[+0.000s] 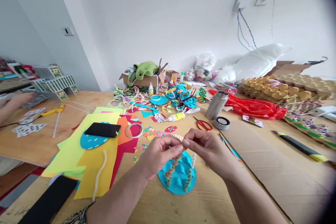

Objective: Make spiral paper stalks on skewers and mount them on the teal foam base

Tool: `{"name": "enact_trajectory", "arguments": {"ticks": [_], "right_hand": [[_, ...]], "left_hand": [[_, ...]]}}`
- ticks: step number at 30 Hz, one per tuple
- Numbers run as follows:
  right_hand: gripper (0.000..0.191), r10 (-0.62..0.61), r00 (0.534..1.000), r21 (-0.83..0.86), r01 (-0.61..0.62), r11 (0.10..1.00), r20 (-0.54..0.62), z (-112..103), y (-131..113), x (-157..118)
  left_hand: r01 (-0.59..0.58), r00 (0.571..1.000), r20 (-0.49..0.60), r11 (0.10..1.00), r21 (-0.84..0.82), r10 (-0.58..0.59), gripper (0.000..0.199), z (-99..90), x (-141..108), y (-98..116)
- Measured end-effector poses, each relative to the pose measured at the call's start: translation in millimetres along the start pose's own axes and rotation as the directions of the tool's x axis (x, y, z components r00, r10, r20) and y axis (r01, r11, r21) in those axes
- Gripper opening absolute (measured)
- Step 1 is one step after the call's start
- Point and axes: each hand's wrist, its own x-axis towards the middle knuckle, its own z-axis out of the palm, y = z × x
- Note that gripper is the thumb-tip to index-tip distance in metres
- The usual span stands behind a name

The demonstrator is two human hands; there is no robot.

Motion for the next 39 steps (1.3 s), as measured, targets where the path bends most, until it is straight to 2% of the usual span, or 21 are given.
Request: {"name": "enact_trajectory", "arguments": {"ticks": [5,8,14,19,23,28,32,35,39], "right_hand": [[0.028,-0.035,0.998,-0.184,0.025,0.983,-0.053,0,1,0],[0.026,-0.041,0.993,-0.253,0.012,0.967,-0.111,-2,2,0],[0.025,-0.064,0.985,-0.291,0.014,0.957,-0.162,-4,2,0],[0.027,-0.063,0.982,-0.266,0.014,0.964,-0.178,-4,3,0],[0.03,0.03,0.992,-0.215,-0.056,0.975,-0.125,-6,7,1],[0.026,0.092,0.996,-0.232,-0.09,0.969,-0.002,2,11,4],[0.025,0.07,0.997,-0.233,-0.075,0.97,-0.03,6,13,6],[0.024,0.051,0.997,-0.217,-0.06,0.974,-0.049,8,13,9],[0.023,0.038,0.998,-0.272,-0.048,0.961,-0.041,14,11,16]], "left_hand": [[0.024,1.0,-0.008,0.997,0.068,-0.024,0.022,-3.1,1,0],[0.069,0.997,0.028,0.992,0.108,-0.072,0.023,-10.7,2,-1],[0.039,0.988,0.136,0.972,0.23,-0.071,0.017,-27.7,5,-8],[0.028,0.992,0.116,0.977,0.211,-0.053,0.02,-26.3,6,-8],[0.041,0.993,0.104,0.986,0.164,-0.059,0.022,-23.2,6,-5],[0.012,0.991,0.128,0.969,0.248,-0.045,0.02,-23.2,6,-4],[0.044,0.997,0.051,0.951,0.305,-0.063,0.016,-26.4,7,-1],[0.067,0.998,-0.021,0.896,0.44,-0.065,0.018,-33.1,8,0],[0.021,1.0,-0.012,0.829,0.56,-0.017,0.019,-46.4,10,-9]]}}
